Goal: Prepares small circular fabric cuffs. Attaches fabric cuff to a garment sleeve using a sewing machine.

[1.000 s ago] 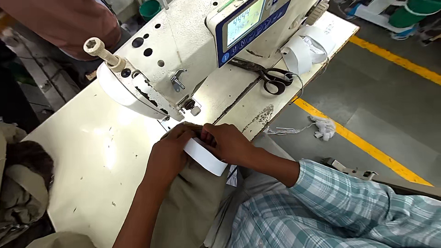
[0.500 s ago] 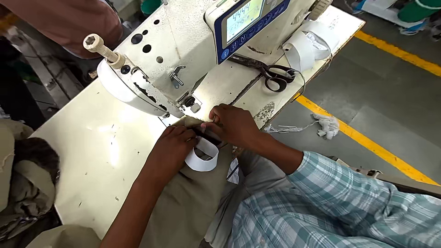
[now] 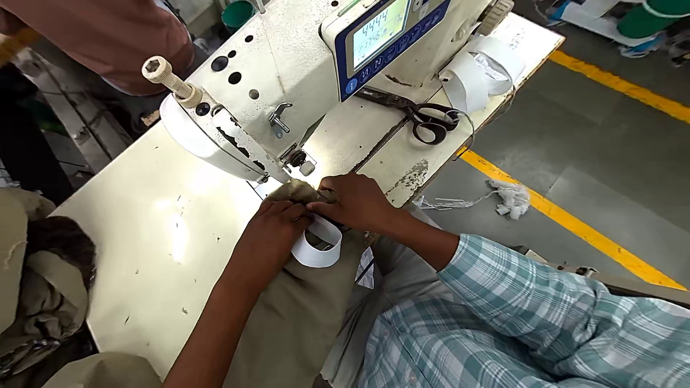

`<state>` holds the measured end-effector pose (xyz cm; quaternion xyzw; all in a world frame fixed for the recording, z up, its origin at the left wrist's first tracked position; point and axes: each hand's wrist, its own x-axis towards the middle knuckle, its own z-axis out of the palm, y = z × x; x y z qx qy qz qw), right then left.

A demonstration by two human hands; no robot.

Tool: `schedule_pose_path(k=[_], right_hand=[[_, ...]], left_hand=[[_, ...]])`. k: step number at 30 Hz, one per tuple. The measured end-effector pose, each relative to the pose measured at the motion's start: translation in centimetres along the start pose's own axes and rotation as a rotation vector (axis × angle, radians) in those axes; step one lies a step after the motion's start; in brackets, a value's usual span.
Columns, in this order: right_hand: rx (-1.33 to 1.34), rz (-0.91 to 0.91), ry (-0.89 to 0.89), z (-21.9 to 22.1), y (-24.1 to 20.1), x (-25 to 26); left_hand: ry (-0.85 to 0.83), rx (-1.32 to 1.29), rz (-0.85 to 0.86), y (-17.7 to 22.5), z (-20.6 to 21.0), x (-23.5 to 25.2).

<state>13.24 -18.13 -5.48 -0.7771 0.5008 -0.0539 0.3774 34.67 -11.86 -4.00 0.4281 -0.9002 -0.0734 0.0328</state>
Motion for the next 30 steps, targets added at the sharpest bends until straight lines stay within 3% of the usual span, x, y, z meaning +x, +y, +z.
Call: schedule_pose_path(k=[16,22,26,30], right_hand=[[0.089,-0.06,0.098,1.1,0.6,-0.2],[-0.049,-0.301,0.226,2.1,-0.6,-1.0],[-0.122,-0.343,0.18,2.2,-0.9,-1.2],[-0.229,-0.342,0.096,2.1,-1.7,-1.8]], left_hand=[[0.025,0.01,0.003,-0.1,0.2,-0.2],[0.024,0.064,0.01,0.2,0.0,-0.2],[0.054,0.097,-0.005,0.2,0.4,-0.6],[0.217,0.125,-0.013,0.2,1.1,-1.4]])
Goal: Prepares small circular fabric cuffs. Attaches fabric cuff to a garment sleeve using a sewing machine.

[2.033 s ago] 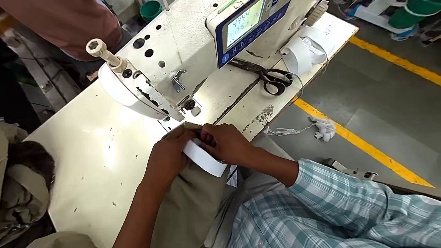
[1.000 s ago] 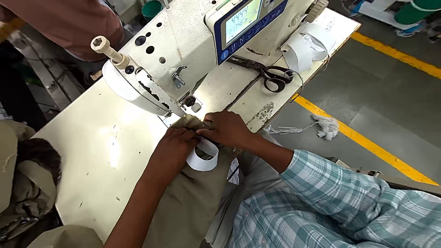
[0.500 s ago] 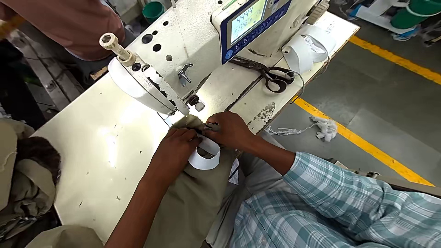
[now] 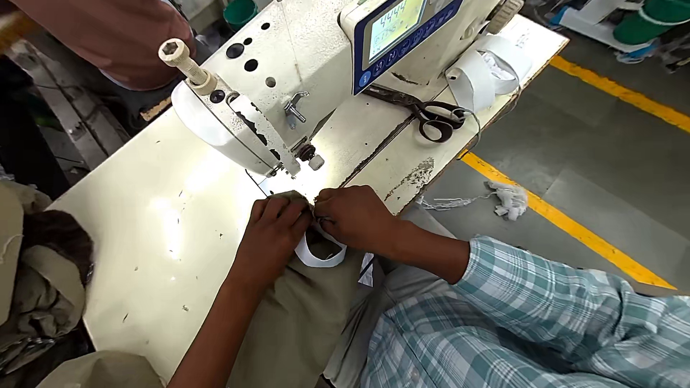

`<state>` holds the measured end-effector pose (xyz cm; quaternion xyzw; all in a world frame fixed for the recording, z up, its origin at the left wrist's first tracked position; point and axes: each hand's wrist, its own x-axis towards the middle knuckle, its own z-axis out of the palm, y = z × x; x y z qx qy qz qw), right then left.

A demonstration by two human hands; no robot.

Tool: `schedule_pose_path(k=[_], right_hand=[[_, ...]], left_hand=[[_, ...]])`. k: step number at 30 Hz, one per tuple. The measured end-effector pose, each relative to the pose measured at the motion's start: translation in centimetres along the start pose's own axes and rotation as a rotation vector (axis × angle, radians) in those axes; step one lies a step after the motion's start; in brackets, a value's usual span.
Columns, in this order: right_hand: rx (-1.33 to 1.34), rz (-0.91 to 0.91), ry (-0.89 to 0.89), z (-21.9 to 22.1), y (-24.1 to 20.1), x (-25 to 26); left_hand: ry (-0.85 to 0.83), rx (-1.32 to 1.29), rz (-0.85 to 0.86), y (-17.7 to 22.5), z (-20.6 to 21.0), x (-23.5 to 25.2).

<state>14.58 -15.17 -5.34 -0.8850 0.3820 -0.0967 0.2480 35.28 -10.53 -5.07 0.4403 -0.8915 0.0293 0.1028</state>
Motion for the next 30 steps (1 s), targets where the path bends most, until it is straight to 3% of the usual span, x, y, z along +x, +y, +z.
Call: schedule_pose_path(k=[2,7,15,30], right_hand=[[-0.094,-0.035,-0.002,-0.1,-0.8,-0.3],[-0.218,-0.086,-0.051,-0.1,-1.6,-1.6],[-0.075,-0.068,0.203,2.8,0.4,-3.2],[-0.068,-0.075,0.232,2.5,0.6,-2.8]], left_hand=[[0.083,0.04,-0.004,0.1,0.2,-0.4],[-0.003,0.067,-0.078,-0.5,0.4,-0.7],[-0.038,0.048,-0.074,-0.5,0.8,-0.8],[-0.048,0.072,0.018,-0.7,0.9,-1.3]])
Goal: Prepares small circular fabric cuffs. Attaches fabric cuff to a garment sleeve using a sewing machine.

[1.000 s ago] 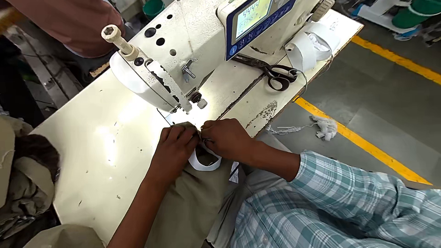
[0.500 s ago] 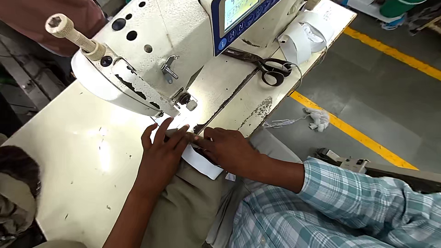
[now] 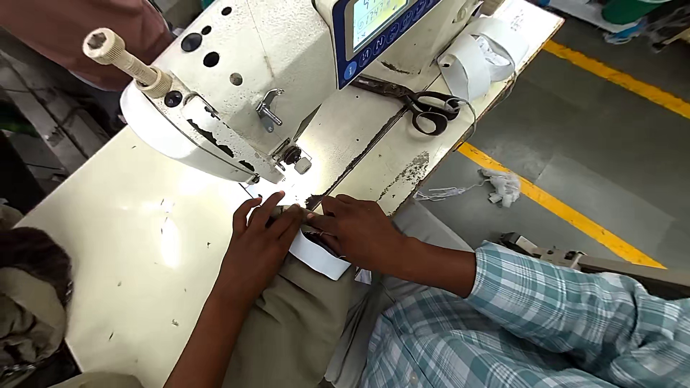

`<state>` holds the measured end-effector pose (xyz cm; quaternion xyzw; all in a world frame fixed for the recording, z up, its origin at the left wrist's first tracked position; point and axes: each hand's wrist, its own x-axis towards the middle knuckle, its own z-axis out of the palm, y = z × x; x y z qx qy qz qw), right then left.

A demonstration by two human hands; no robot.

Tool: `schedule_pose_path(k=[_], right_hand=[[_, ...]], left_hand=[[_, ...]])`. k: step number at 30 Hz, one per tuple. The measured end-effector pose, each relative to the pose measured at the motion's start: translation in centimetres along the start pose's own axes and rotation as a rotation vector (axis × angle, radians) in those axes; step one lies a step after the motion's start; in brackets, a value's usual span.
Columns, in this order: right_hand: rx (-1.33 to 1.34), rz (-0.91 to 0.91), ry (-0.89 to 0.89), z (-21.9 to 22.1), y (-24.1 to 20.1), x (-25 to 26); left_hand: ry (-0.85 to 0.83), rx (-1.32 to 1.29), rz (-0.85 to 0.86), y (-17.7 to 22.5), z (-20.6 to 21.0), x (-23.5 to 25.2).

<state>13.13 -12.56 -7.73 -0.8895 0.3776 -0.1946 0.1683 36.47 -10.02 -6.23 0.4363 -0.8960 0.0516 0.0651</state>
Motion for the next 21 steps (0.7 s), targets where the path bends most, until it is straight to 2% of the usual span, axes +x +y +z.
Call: schedule_pose_path(k=[5,10,15,21], right_hand=[[0.005,0.003,-0.013,0.3,0.2,0.2],[0.01,-0.054,-0.03,0.6,0.9,3.9],[-0.007,-0.164,-0.049,0.3,1.4,4.1],[-0.018,-0.133,-0.059,0.4,0.9,4.6]], left_hand=[[0.019,0.035,0.007,-0.6,0.1,0.0],[0.043,0.005,-0.061,-2.7,0.0,0.8],[0.05,-0.03,-0.103,-2.5,0.1,0.9],[0.06,-0.035,-0.109,-2.6,0.3,0.8]])
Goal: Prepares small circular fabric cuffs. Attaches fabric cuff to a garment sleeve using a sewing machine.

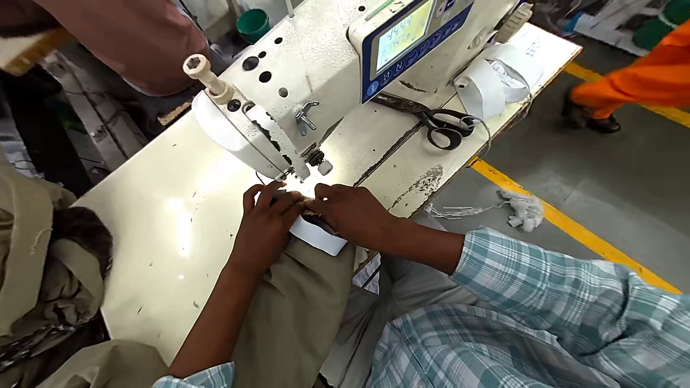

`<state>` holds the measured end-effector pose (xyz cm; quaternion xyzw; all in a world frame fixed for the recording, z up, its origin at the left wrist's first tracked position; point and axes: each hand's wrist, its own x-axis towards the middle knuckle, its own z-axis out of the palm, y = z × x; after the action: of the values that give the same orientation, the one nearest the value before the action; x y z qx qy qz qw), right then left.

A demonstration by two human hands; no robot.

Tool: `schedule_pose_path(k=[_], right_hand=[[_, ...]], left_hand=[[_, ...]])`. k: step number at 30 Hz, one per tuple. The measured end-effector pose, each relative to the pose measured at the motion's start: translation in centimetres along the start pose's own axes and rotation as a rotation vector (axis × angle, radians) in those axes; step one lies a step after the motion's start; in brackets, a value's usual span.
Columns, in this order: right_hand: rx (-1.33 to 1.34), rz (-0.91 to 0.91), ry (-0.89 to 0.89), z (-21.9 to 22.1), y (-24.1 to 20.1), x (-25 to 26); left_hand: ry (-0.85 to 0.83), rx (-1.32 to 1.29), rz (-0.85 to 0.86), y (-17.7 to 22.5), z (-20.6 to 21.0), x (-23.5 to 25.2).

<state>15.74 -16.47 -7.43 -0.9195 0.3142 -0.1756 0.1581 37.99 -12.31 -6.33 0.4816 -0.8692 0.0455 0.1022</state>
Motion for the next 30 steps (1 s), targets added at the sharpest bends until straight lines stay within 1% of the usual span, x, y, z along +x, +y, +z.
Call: schedule_pose_path(k=[2,4,5,7,8,9,11,12,13,15,16,17,18,19,21,22,23,24,25,26,27,29,30], right_hand=[[-0.032,0.013,-0.047,-0.2,-0.5,0.2],[-0.056,0.021,-0.086,-0.7,-0.9,0.4],[-0.062,0.014,-0.094,-0.8,-1.0,0.6],[-0.069,-0.002,-0.1,-0.9,-1.0,0.7],[-0.076,-0.01,-0.098,-1.0,-0.8,0.7],[-0.08,-0.014,-0.095,-1.0,-0.7,0.6],[-0.08,-0.021,-0.078,-0.9,-0.5,0.5],[-0.081,-0.021,-0.076,-0.9,-0.5,0.5],[-0.088,-0.018,-0.078,-0.9,-0.5,0.6],[-0.107,-0.013,-0.088,-0.9,-0.4,0.6],[-0.108,-0.021,-0.092,-0.9,-0.5,0.5],[-0.097,-0.032,-0.09,-0.9,-0.5,0.5],[-0.081,-0.042,-0.078,-0.8,-0.7,0.5],[-0.066,-0.041,-0.066,-0.8,-0.7,0.6],[-0.054,-0.01,-0.056,-1.2,-0.8,0.7],[-0.063,0.011,-0.068,-1.3,-0.9,0.6],[-0.072,0.029,-0.08,-1.4,-1.0,0.5],[-0.086,0.044,-0.086,-1.4,-1.2,0.7],[-0.1,0.054,-0.087,-1.4,-1.4,0.8],[-0.104,0.058,-0.088,-1.4,-1.7,0.9],[-0.106,0.062,-0.094,-1.5,-1.9,0.9],[-0.115,0.074,-0.097,-1.4,-2.3,0.8],[-0.117,0.087,-0.105,-1.5,-2.5,0.9]], left_hand=[[-0.002,-0.007,-0.017,0.2,0.1,0.2],[0.003,-0.045,-0.098,1.0,-0.6,0.3],[-0.013,-0.082,-0.18,1.7,-1.8,0.0],[-0.07,-0.197,-0.416,3.7,-6.2,-2.0],[-0.084,-0.254,-0.552,5.0,-8.5,-4.4],[-0.082,-0.288,-0.693,6.4,-10.5,-7.7],[-0.096,-0.257,-0.964,9.8,-13.0,-15.3],[-0.147,-0.23,-1.072,11.6,-13.6,-18.5],[-0.196,-0.185,-1.13,13.0,-13.3,-21.5],[-0.219,-0.074,-1.128,14.5,-10.9,-25.8],[-0.185,-0.001,-1.104,14.9,-9.8,-26.6],[-0.15,0.076,-1.081,15.2,-9.5,-26.1],[-0.138,0.135,-1.065,15.0,-10.3,-24.6],[-0.139,0.17,-1.052,14.5,-12.3,-22.2],[-0.104,0.159,-1.039,13.0,-17.6,-16.7],[-0.035,0.123,-1.02,12.0,-19.8,-14.7],[0.056,0.077,-0.983,10.3,-21.0,-13.2],[0.117,0.035,-0.954,8.1,-21.1,-12.0],[0.124,0.029,-0.925,5.7,-20.0,-11.4],[0.056,0.041,-0.905,3.3,-17.9,-11.2],[-0.096,0.06,-0.897,0.9,-15.1,-11.7],[-0.513,0.073,-0.938,-2.9,-9.9,-13.2],[-0.571,0.108,-0.911,-4.3,-8.2,-13.8]])
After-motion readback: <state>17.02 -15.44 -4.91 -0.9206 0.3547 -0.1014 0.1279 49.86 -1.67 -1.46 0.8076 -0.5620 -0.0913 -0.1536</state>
